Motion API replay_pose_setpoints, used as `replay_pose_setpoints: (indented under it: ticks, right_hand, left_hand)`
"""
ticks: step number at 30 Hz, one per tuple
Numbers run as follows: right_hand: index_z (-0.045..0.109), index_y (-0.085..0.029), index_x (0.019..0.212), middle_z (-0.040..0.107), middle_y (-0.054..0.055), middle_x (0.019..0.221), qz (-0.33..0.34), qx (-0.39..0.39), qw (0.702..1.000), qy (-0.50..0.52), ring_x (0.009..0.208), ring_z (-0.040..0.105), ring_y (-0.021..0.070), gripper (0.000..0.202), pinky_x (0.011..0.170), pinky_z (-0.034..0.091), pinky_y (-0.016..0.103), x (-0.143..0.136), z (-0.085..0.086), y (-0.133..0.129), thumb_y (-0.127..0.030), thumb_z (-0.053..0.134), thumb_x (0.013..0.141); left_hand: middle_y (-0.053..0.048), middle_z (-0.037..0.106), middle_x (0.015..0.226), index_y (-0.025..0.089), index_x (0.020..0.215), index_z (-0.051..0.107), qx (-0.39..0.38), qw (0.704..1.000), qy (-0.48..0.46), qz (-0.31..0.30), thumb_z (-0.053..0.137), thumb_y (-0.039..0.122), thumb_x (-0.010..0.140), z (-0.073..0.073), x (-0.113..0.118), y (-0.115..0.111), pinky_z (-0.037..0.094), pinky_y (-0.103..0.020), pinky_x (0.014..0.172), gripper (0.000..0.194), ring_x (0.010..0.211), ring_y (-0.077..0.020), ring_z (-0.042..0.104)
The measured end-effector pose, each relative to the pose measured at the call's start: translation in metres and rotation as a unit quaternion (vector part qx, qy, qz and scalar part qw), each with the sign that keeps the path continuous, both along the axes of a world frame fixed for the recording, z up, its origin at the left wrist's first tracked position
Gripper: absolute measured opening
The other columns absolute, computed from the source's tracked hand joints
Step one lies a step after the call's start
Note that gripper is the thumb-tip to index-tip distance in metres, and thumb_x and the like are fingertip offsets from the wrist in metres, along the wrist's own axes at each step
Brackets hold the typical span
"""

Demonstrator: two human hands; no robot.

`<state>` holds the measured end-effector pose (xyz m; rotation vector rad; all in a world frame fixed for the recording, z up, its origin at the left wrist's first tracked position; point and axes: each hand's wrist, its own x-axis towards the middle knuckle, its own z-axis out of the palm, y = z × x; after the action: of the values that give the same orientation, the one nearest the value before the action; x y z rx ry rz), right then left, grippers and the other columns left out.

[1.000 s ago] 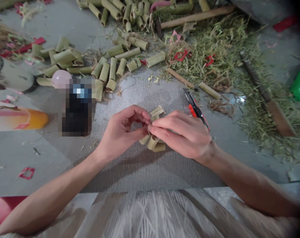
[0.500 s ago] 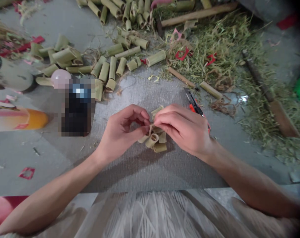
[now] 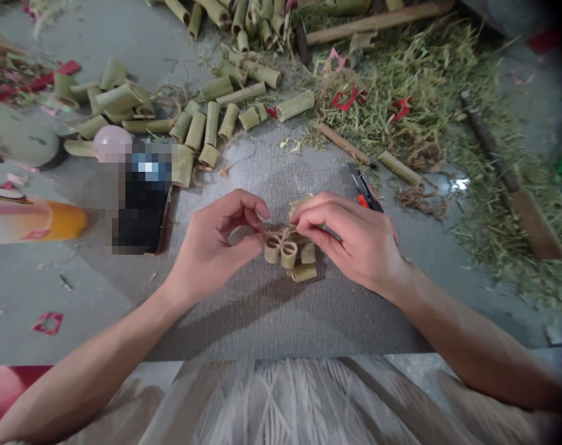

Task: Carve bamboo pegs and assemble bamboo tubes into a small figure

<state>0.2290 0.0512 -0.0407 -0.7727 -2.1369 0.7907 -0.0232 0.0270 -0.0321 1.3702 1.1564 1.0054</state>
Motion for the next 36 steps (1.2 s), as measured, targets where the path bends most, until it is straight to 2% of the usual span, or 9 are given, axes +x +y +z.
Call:
replay_pose_setpoints:
  ticks: [4, 7, 13, 17, 21, 27, 31, 34, 36]
  right_hand:
    - [0.063, -0.022, 0.105, 0.076, 0.006, 0.110, 0.002, -0.022, 1.000, -0.010, 0.103, 0.075, 0.0176, 0.015, 0.088, 0.057, 0.034, 0.004, 0.000, 0.003, -0.010, 0.060, 0.114]
    - [0.062, -0.023, 0.105, 0.076, 0.005, 0.108, -0.003, -0.024, 1.000, -0.014, 0.099, 0.075, 0.0174, 0.015, 0.086, 0.057, 0.034, 0.005, 0.002, 0.005, -0.012, 0.059, 0.115]
    - [0.062, -0.023, 0.104, 0.078, 0.003, 0.107, -0.021, -0.020, 0.999, -0.039, 0.099, 0.077, 0.0169, 0.016, 0.085, 0.055, 0.033, 0.009, 0.003, 0.005, -0.012, 0.060, 0.114]
    - [0.060, -0.023, 0.104, 0.080, 0.003, 0.109, -0.034, -0.020, 0.998, -0.058, 0.100, 0.079, 0.0169, 0.014, 0.081, 0.054, 0.031, 0.011, 0.002, 0.003, -0.014, 0.061, 0.115]
    - [0.059, -0.023, 0.105, 0.080, 0.004, 0.111, -0.031, -0.001, 0.998, -0.063, 0.100, 0.077, 0.0174, 0.014, 0.081, 0.054, 0.031, 0.010, 0.000, 0.003, -0.014, 0.057, 0.116]
    - [0.057, -0.023, 0.107, 0.075, 0.004, 0.111, -0.014, -0.016, 0.999, -0.027, 0.103, 0.073, 0.0157, 0.014, 0.087, 0.053, 0.030, 0.004, -0.004, 0.000, -0.012, 0.056, 0.115]
    - [0.055, -0.024, 0.106, 0.070, 0.003, 0.108, 0.002, -0.050, 0.999, -0.010, 0.097, 0.067, 0.0162, 0.014, 0.086, 0.051, 0.033, -0.001, -0.005, -0.002, -0.013, 0.054, 0.116]
    - [0.053, -0.025, 0.106, 0.065, 0.003, 0.103, 0.007, -0.033, 0.999, -0.023, 0.093, 0.061, 0.0169, 0.016, 0.084, 0.049, 0.034, -0.003, -0.003, -0.002, -0.011, 0.052, 0.115]
    - [0.051, -0.025, 0.106, 0.063, 0.003, 0.101, 0.007, -0.013, 0.999, -0.031, 0.093, 0.058, 0.0176, 0.019, 0.083, 0.048, 0.035, -0.005, -0.002, -0.003, -0.008, 0.050, 0.114]
  left_hand:
    - [0.002, 0.070, 0.089, 0.026, 0.105, 0.075, 0.037, 0.997, 0.059, -0.017, 0.076, 0.003, 0.086, 0.001, -0.008, 0.001, 0.053, -0.032, 0.079, 0.030, 0.083, -0.0162, 0.068]
    - [0.000, 0.070, 0.091, 0.026, 0.101, 0.075, 0.033, 0.997, 0.071, -0.008, 0.076, 0.006, 0.089, 0.001, -0.010, 0.003, 0.053, -0.032, 0.077, 0.023, 0.084, -0.0170, 0.067]
    - [-0.004, 0.076, 0.103, 0.027, 0.108, 0.071, 0.011, 0.999, 0.041, -0.005, 0.069, 0.018, 0.106, -0.006, -0.007, 0.005, 0.057, -0.033, 0.082, 0.009, 0.097, -0.0204, 0.074]
    - [-0.003, 0.074, 0.102, 0.025, 0.111, 0.068, 0.020, 0.999, 0.024, 0.008, 0.069, 0.017, 0.107, -0.010, -0.005, 0.004, 0.057, -0.031, 0.085, 0.009, 0.099, -0.0184, 0.075]
    - [-0.003, 0.069, 0.100, 0.027, 0.110, 0.069, 0.026, 1.000, 0.006, 0.011, 0.071, 0.019, 0.108, -0.015, -0.004, 0.005, 0.059, -0.032, 0.089, 0.009, 0.105, -0.0211, 0.078]
    - [-0.003, 0.060, 0.112, 0.030, 0.123, 0.069, 0.043, 0.992, -0.099, 0.061, 0.072, 0.023, 0.109, -0.023, 0.007, 0.000, 0.064, -0.034, 0.100, 0.015, 0.116, -0.0198, 0.073]
    - [-0.002, 0.055, 0.111, 0.032, 0.123, 0.068, 0.040, 0.991, -0.082, 0.100, 0.068, 0.019, 0.109, -0.016, 0.015, -0.006, 0.065, -0.027, 0.089, 0.019, 0.110, -0.0166, 0.069]
    - [-0.003, 0.054, 0.106, 0.033, 0.124, 0.067, 0.004, 0.993, -0.035, 0.115, 0.066, 0.017, 0.109, -0.007, 0.018, -0.011, 0.062, -0.024, 0.076, 0.022, 0.103, -0.0171, 0.067]
    - [-0.003, 0.053, 0.104, 0.032, 0.124, 0.065, -0.005, 0.993, -0.010, 0.115, 0.065, 0.019, 0.109, -0.002, 0.019, -0.014, 0.060, -0.024, 0.073, 0.020, 0.097, -0.0170, 0.064]
